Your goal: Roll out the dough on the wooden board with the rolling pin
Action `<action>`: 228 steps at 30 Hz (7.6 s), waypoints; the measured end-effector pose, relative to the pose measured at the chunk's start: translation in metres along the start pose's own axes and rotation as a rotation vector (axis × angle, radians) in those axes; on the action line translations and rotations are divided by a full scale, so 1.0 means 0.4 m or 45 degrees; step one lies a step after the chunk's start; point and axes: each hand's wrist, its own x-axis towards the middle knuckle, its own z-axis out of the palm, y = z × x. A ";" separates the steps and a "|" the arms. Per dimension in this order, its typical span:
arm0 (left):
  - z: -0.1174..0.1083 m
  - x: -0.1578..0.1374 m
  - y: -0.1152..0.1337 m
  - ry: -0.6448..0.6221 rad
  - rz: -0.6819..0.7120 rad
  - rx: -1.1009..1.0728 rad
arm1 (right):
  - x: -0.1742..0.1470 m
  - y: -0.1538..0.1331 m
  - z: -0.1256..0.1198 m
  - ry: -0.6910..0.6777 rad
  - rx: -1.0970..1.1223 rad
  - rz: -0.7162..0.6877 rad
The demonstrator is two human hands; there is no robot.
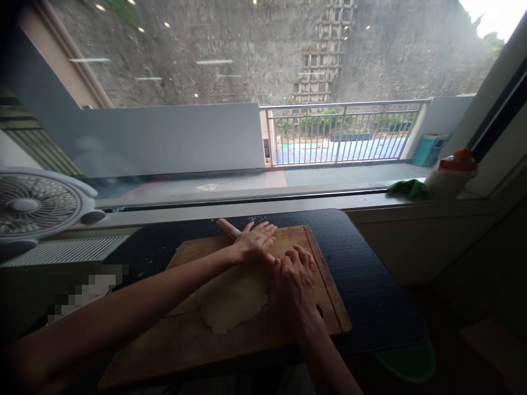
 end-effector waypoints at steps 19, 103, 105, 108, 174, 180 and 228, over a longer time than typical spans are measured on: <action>0.027 0.010 0.012 0.157 -0.035 -0.087 | 0.004 -0.016 -0.002 -0.049 -0.045 0.074; 0.015 -0.482 -0.057 0.451 -0.161 0.270 | 0.098 -0.098 0.022 -0.548 -0.218 -0.090; 0.025 -0.495 -0.061 0.451 -0.172 0.266 | 0.067 -0.095 0.011 -0.513 -0.217 -0.127; 0.020 -0.471 -0.068 0.422 -0.189 0.201 | 0.094 -0.092 0.030 -0.517 -0.237 -0.112; 0.051 -0.517 -0.136 1.137 -0.577 -1.835 | 0.091 -0.125 0.043 -0.725 0.143 -0.024; 0.043 -0.504 -0.135 1.145 -0.590 -2.059 | 0.230 -0.105 0.123 -0.904 -0.052 -0.054; 0.037 -0.573 -0.159 0.617 -0.281 -0.053 | 0.071 -0.146 0.014 -0.673 -0.184 -0.247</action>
